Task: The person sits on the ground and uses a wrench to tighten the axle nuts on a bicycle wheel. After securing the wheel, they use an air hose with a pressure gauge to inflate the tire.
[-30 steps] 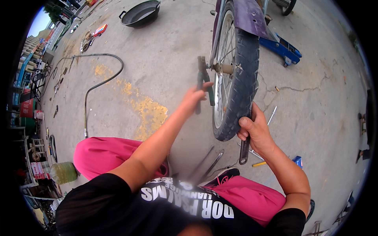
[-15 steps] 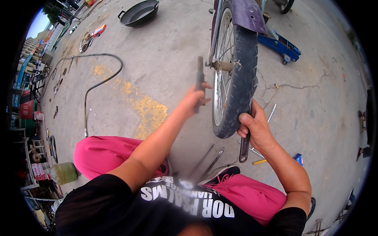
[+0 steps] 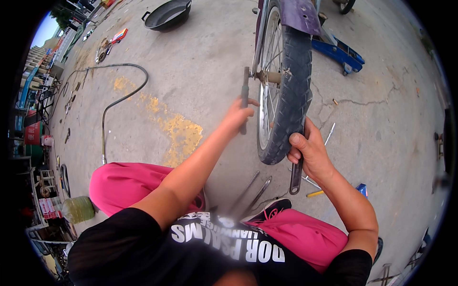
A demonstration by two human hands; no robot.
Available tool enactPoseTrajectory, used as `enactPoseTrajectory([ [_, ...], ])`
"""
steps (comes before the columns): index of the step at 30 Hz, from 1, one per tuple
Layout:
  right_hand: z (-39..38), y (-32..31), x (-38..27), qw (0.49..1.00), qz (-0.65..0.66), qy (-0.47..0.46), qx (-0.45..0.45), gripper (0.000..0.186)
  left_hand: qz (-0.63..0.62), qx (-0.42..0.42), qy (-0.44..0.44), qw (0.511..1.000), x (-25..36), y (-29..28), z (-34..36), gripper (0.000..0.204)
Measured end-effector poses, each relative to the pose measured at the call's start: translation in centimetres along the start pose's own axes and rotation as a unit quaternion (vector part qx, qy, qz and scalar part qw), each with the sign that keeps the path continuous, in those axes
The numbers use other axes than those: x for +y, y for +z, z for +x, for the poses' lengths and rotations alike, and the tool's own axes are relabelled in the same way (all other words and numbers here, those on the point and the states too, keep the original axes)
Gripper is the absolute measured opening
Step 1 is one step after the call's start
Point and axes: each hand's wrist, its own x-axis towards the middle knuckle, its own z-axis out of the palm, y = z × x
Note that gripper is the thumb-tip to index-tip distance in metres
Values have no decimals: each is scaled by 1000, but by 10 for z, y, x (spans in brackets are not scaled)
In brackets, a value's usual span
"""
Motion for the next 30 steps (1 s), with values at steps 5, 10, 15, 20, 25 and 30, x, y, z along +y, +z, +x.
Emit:
enactPoseTrajectory([
  [5,2,-4,5,999,-40,-5,-8,78,72,10,43,996,-11,1,0,33],
  [10,2,-3,5,999,-43,-6,1,79,111,-15,45,993,-6,-8,4,39],
  [15,2,-5,6,999,-46,-7,2,80,185,-9,78,980,-6,-7,3,52],
  [20,4,-4,8,999,-51,-4,5,80,209,48,88,973,-8,4,3,64],
  [25,2,-6,8,999,-49,-7,11,82,76,-51,3,996,9,4,-6,71],
  [30,5,-4,11,999,-48,-3,10,82,95,-53,-5,994,17,2,-11,60],
])
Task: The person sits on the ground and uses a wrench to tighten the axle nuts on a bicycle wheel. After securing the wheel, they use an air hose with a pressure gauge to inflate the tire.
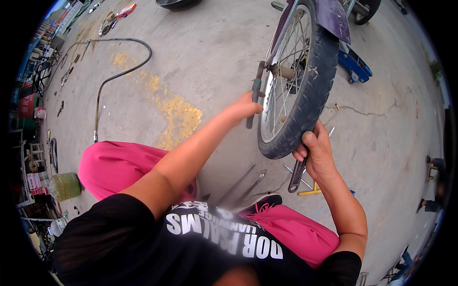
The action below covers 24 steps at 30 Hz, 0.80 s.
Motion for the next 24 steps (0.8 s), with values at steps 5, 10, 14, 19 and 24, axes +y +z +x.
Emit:
enactPoseTrajectory([
  [5,1,2,0,1000,-3,-1,-2,81,120,131,-15,984,-14,1,9,50],
  [10,-1,-1,-5,999,35,1,-11,59,-34,180,95,978,-32,12,14,68],
  [14,6,-17,2,996,91,12,24,43,-67,89,80,991,-47,-5,28,72],
  [19,41,-71,36,969,-155,18,194,20,-32,65,74,995,-46,-10,40,56],
  [24,80,-107,76,898,-362,-78,236,18,-80,33,65,994,-56,-15,45,62],
])
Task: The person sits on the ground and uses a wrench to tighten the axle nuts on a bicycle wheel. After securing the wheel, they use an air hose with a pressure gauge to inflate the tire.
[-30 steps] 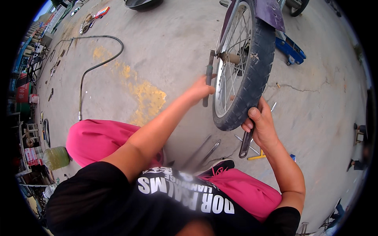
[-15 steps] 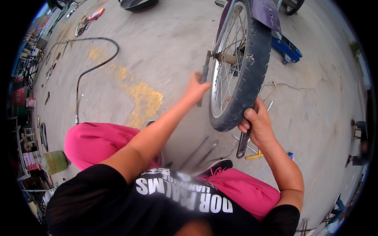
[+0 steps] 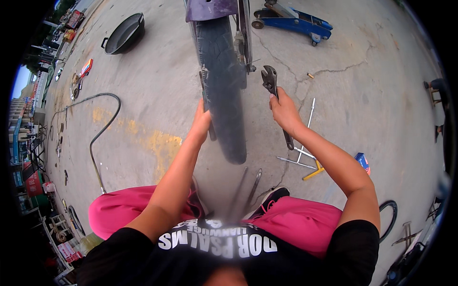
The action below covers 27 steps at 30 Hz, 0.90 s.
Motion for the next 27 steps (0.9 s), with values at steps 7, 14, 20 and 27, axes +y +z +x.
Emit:
enactPoseTrajectory([
  [7,2,35,-1,998,-59,4,19,25,19,4,50,999,5,13,-4,67],
  [14,13,46,15,994,-103,-40,11,37,115,17,107,987,36,35,-19,59],
  [20,13,51,3,997,-73,-4,-29,41,88,28,116,989,40,41,-22,56],
  [27,11,59,6,994,-73,-54,65,39,3,90,120,989,6,22,-11,41],
])
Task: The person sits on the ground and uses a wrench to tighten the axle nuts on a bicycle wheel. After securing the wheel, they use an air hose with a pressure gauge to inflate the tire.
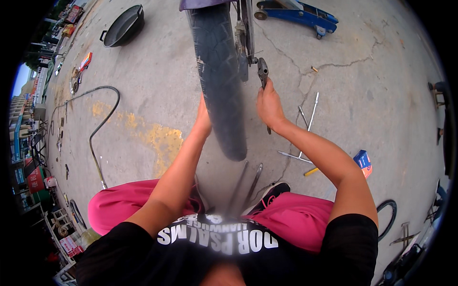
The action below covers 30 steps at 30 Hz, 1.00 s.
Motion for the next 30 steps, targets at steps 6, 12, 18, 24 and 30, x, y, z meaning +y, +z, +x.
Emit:
enactPoseTrajectory([
  [6,6,-6,-1,1000,-3,1,0,38,77,-64,-74,992,12,8,4,62],
  [12,-3,-4,-4,999,-24,15,-23,39,79,-66,-57,993,16,7,3,62],
  [18,5,-1,-4,1000,18,-9,-15,41,51,-64,-43,996,23,12,0,59],
  [24,10,6,-6,1000,-2,-4,-4,42,63,-66,-9,996,24,14,2,54],
  [30,3,5,-4,1000,-25,-16,8,43,62,-44,-19,997,33,25,-3,49],
])
